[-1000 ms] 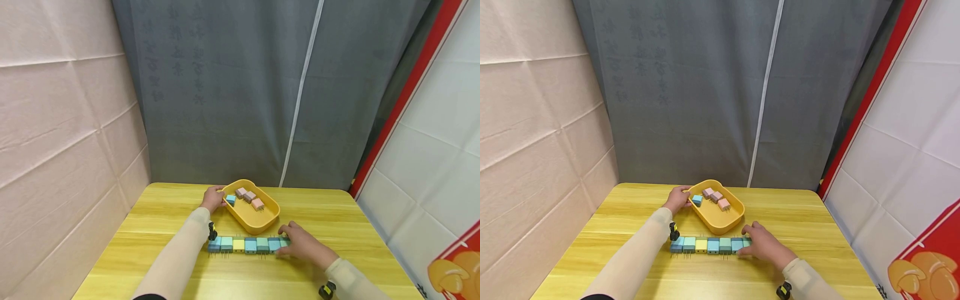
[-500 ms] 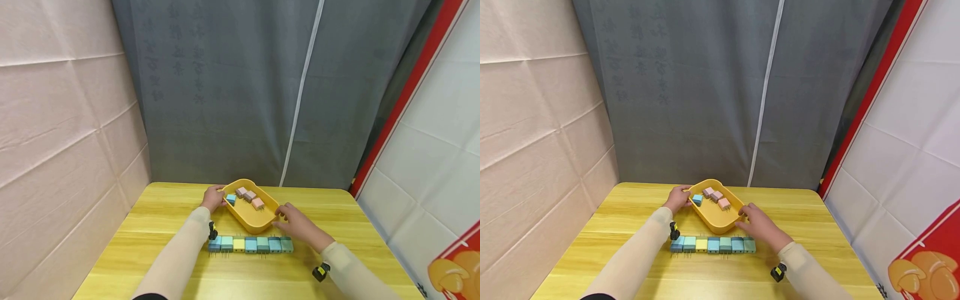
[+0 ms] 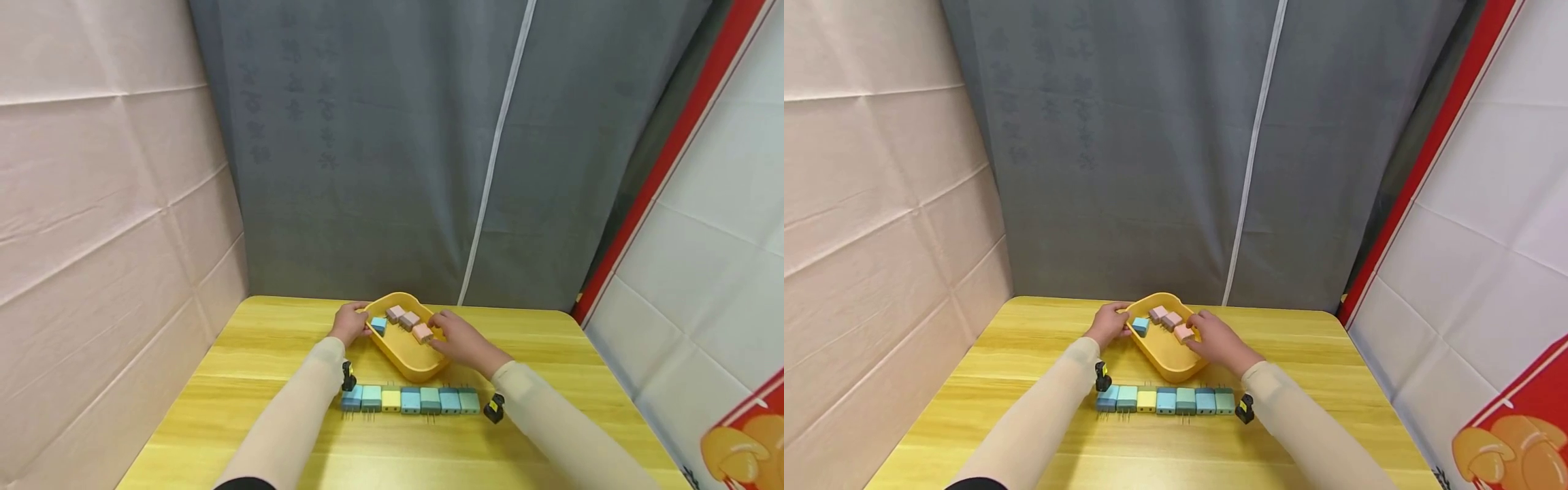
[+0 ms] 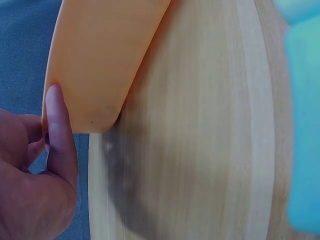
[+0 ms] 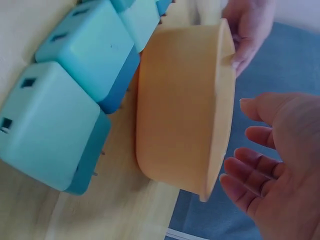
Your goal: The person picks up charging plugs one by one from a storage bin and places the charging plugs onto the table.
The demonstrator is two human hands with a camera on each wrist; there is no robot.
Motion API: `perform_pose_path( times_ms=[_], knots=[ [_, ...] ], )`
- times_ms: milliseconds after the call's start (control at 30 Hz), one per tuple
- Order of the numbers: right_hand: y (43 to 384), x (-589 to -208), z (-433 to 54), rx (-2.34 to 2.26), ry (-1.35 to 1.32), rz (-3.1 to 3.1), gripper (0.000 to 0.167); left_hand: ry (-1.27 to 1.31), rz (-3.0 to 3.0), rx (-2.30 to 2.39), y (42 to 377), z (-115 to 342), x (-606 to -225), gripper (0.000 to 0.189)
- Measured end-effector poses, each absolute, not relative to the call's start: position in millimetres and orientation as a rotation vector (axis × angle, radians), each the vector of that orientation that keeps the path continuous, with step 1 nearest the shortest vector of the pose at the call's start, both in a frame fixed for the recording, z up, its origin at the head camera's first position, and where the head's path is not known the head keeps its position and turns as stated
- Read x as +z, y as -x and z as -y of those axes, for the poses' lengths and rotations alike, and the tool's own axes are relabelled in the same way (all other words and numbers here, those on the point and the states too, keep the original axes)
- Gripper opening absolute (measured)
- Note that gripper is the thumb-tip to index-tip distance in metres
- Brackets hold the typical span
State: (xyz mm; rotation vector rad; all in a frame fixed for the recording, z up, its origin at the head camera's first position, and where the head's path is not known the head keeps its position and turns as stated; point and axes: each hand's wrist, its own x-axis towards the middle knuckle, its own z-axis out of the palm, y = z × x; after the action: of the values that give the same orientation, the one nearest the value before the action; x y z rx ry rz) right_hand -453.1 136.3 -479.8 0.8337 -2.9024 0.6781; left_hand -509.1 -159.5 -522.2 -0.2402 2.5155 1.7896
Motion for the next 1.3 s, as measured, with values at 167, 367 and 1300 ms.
perform_pose_path(
  times_ms=[167, 367, 1300],
  knots=[
    [465.8, -483.4, -127.6, 0.600, -0.870, 2.926, 0.037, 0.238, -2.522, 1.786, 509.1, 159.3, -522.1, 0.042],
    [479.6, -485.8, -116.5, 0.490, -0.907, 2.953, 0.042, 0.252, -2.521, 1.781, 511.4, 162.0, -523.5, 0.043],
    [502.7, -505.5, -84.9, 0.128, -0.851, 3.051, 0.013, 0.222, -2.506, 1.809, 505.9, 161.6, -524.7, 0.042]
  ],
)
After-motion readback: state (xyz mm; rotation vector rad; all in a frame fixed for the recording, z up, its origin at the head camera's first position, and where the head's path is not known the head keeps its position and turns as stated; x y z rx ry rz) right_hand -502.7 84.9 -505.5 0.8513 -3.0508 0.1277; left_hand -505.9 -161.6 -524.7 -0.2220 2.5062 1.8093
